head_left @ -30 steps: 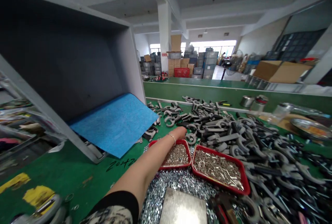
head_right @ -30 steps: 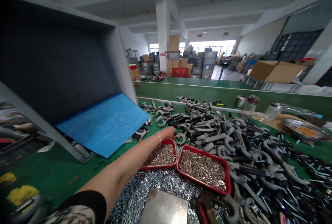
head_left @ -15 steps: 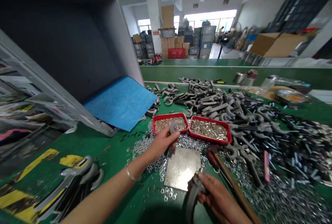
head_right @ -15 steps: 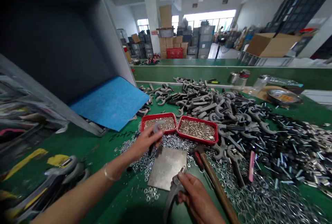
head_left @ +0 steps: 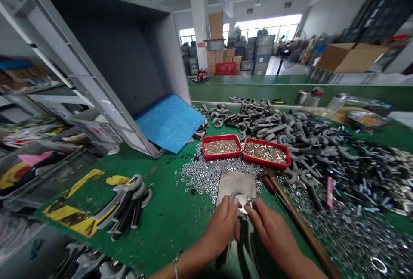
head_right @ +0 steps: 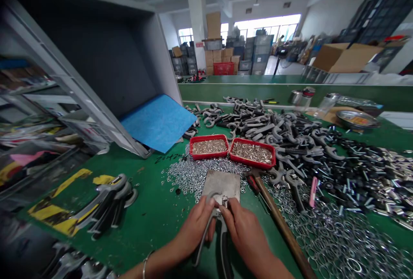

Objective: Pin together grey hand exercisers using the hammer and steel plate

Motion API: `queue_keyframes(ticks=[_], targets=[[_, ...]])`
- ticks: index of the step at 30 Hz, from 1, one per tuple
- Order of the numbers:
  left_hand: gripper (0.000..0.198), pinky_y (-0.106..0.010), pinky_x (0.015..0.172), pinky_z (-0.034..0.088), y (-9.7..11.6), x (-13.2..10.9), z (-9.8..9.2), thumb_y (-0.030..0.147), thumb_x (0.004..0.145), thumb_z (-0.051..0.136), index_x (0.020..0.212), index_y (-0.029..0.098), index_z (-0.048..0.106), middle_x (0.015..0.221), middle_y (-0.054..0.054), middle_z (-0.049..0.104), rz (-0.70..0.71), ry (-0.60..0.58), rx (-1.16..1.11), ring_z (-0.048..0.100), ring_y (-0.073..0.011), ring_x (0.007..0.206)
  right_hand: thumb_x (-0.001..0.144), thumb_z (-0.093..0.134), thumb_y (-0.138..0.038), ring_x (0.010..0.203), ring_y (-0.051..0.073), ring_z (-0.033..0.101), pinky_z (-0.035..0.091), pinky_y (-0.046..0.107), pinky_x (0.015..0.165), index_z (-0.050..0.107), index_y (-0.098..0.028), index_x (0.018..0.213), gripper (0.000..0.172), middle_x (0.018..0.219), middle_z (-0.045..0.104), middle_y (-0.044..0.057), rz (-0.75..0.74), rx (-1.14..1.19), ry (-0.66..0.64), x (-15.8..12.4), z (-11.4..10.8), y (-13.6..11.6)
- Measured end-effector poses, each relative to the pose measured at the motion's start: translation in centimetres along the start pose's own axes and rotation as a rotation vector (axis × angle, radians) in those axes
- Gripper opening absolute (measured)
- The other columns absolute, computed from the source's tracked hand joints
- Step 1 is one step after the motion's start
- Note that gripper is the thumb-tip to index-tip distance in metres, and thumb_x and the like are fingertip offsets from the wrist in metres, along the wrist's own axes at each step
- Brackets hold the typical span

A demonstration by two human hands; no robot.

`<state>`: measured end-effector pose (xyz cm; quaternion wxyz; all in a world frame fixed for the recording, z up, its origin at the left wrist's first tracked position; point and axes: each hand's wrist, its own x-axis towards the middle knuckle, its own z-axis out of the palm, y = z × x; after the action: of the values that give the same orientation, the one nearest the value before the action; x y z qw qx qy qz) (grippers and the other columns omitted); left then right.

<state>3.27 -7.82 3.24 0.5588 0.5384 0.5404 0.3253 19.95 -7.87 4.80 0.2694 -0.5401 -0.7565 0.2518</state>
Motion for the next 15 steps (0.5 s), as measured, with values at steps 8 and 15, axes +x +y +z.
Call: queue_keyframes(ticks=[8,15], targets=[[0.047,-0.036,0.077,0.047,-1.5,-1.1,1.3,0.055,0.099,0.027,0.120,0.021,0.050,0.099,-0.011,0.068,0.111,0.089,0.238,0.065,-0.0256,0.090,0.103,0.035,-0.042,0.075,0.020,0.070,0.049,0.027,0.067,0.056,-0.023,0.098,0.029,0.083,0.072,0.005,-0.024,0.126,0.052,-0.8,0.0,-0.1],[0.042,-0.040,0.086,0.047,-0.4,-0.9,-1.2,0.046,0.093,0.044,0.125,0.018,0.049,0.111,-0.015,0.069,0.289,-0.156,0.538,0.065,-0.0295,0.099,0.099,0.042,-0.043,0.075,0.020,0.068,0.051,0.026,0.069,0.061,-0.024,0.098,0.028,0.083,0.072,0.004,-0.010,0.181,-0.105,-1.3,-1.7,-0.7]])
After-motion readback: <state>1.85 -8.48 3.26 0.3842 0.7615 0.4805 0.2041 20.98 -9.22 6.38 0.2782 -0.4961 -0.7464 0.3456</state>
